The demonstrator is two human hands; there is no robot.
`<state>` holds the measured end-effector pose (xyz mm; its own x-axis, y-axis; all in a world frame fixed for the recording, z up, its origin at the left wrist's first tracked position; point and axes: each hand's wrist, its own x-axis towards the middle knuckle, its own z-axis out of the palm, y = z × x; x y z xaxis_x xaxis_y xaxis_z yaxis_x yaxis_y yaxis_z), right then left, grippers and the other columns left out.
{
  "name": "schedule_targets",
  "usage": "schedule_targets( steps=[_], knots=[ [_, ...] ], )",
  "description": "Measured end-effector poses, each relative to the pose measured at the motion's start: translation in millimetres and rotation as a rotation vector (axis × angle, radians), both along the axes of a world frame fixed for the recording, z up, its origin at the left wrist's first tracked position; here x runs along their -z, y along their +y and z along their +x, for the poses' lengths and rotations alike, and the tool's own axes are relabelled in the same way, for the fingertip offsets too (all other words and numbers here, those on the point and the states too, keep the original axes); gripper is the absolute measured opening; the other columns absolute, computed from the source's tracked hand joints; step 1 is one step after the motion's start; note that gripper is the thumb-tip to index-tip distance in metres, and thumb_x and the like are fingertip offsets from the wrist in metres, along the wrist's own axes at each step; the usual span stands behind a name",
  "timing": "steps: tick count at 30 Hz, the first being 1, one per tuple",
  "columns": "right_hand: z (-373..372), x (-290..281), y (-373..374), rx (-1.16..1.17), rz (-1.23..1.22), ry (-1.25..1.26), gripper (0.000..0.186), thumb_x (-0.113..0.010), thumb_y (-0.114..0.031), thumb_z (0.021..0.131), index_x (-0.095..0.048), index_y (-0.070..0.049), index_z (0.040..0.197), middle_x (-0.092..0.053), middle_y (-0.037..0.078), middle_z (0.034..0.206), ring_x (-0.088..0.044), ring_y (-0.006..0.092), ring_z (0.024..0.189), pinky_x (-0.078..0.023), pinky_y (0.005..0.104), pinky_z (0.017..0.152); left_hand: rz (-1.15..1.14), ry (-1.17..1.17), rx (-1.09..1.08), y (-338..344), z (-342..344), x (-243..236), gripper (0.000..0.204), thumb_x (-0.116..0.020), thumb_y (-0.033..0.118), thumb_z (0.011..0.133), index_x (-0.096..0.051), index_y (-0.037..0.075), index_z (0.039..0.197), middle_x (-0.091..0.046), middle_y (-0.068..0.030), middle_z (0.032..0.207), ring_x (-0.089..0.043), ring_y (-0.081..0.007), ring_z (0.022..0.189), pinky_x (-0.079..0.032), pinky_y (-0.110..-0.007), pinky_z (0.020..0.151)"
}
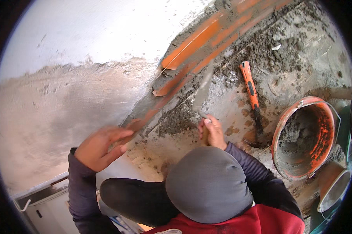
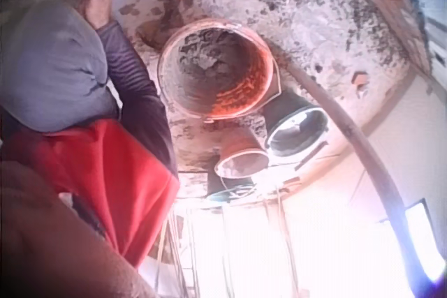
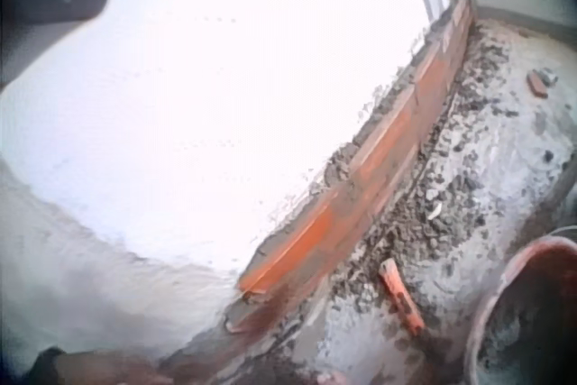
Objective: The person applies mortar to a wall and the back of thin bricks using a trowel and then presses the bricks onto the wall surface, occasionally tapping them with a hammer.
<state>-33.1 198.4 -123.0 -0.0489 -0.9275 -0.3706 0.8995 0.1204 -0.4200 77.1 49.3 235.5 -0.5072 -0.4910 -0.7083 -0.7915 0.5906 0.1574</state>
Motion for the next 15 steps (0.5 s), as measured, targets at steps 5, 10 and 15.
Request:
schedule_targets(
  steps=[5, 10, 15],
  knots=[
    [-46.9, -20.7, 33.3, 0.098, 0.115, 0.237, 0.008, -0.051, -0.014, 0.092, -0.049, -0.006, 0.092, -0.051, 0.004, 0.071, -0.049, 0.0129, 0.060, -0.043, 0.0279, 0.054, 0.156, 0.209, 0.255, -9.9, -0.5, 49.5, 0.037, -0.059, 0.030, 0.093, -0.063, 0.004, 0.119, -0.064, -0.0180, 0.117, -0.059, -0.0362, 0.110, -0.045, -0.044, 0.095],
    [-75.8, -74.7, 63.7, 0.017, 0.288, 0.463, 0.007, -0.053, -0.008, 0.086, -0.051, -0.004, 0.091, -0.051, 0.002, 0.072, -0.051, 0.0104, 0.062, -0.042, 0.0248, 0.054, 0.228, 0.308, 0.414, 4.3, 40.8, 79.1, 0.041, -0.057, 0.037, 0.094, -0.063, 0.005, 0.119, -0.065, -0.0129, 0.116, -0.060, -0.0324, 0.108, -0.046, -0.044, 0.095],
    [-72.3, -117.2, 98.2, 0.086, 0.604, 0.729, 0.008, -0.057, -0.006, 0.086, -0.055, -0.005, 0.094, -0.054, 0.001, 0.073, -0.051, 0.0081, 0.061, -0.041, 0.0234, 0.054, 0.391, 0.421, 0.456, 16.4, 112.5, 96.1, 0.045, -0.054, 0.042, 0.095, -0.065, 0.004, 0.115, -0.066, -0.0164, 0.104, -0.062, -0.0344, 0.103, -0.048, -0.045, 0.091]
  ],
)
